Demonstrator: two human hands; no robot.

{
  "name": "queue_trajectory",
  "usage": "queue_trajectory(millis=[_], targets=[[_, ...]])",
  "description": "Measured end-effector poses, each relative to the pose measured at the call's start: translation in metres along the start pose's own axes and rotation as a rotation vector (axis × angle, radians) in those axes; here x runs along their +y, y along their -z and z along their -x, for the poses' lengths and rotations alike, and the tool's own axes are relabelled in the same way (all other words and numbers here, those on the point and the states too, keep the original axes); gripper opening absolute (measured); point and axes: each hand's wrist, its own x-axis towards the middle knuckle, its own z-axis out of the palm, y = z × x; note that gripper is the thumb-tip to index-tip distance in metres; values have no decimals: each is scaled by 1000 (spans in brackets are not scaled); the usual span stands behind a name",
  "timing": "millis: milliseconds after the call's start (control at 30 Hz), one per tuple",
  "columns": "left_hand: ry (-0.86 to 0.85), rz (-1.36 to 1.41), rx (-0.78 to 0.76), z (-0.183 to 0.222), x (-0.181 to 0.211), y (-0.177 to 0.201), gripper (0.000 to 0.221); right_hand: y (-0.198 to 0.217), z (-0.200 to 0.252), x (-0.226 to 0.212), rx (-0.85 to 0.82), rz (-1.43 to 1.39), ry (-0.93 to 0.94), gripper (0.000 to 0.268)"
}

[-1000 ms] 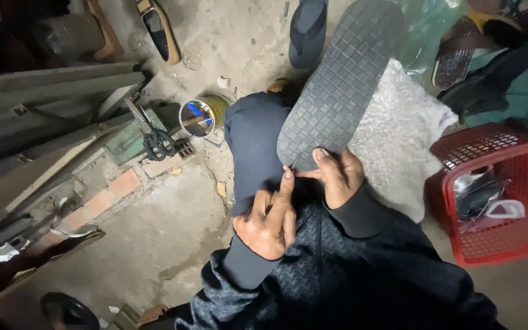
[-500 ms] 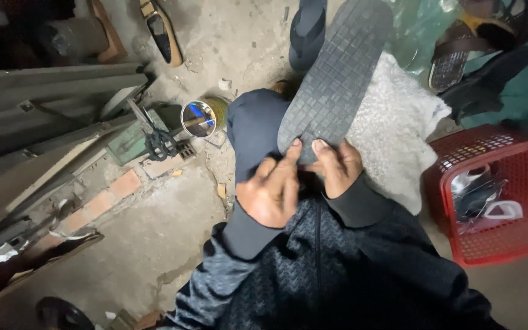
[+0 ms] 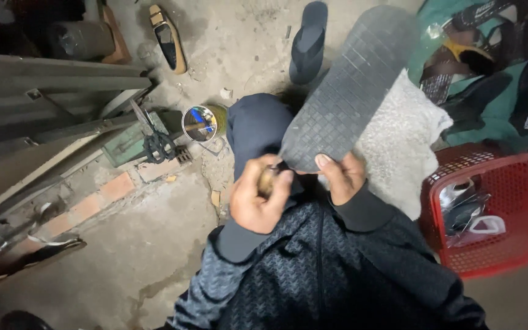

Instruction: Repairing a flip-flop by sewing the strap to the sole using a hand tool.

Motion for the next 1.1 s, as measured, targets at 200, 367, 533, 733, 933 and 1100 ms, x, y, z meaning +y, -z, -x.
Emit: queue_trajectory(millis=[200,367,533,733,933,1100], targets=[[-35,76,-8,-6,-14,-32,18,11,12,-20,-211,509,223,31],[81,158,-103,-3,-29,-29,7,26,17,5,-229,598,241,23],[184,181,-137,-5,-30,-10,10,28,6,35,-244,549,104,16],[168,137,188,-18,-26,22,9,24,-69,28,-228,962,-249,38],[169,-7,377,-19,-53,14,9,78,-184,52,-246,1629,-418,53],[221,47,400,-26,-50,18,17,107,-224,59,-211,1952,-445,61]])
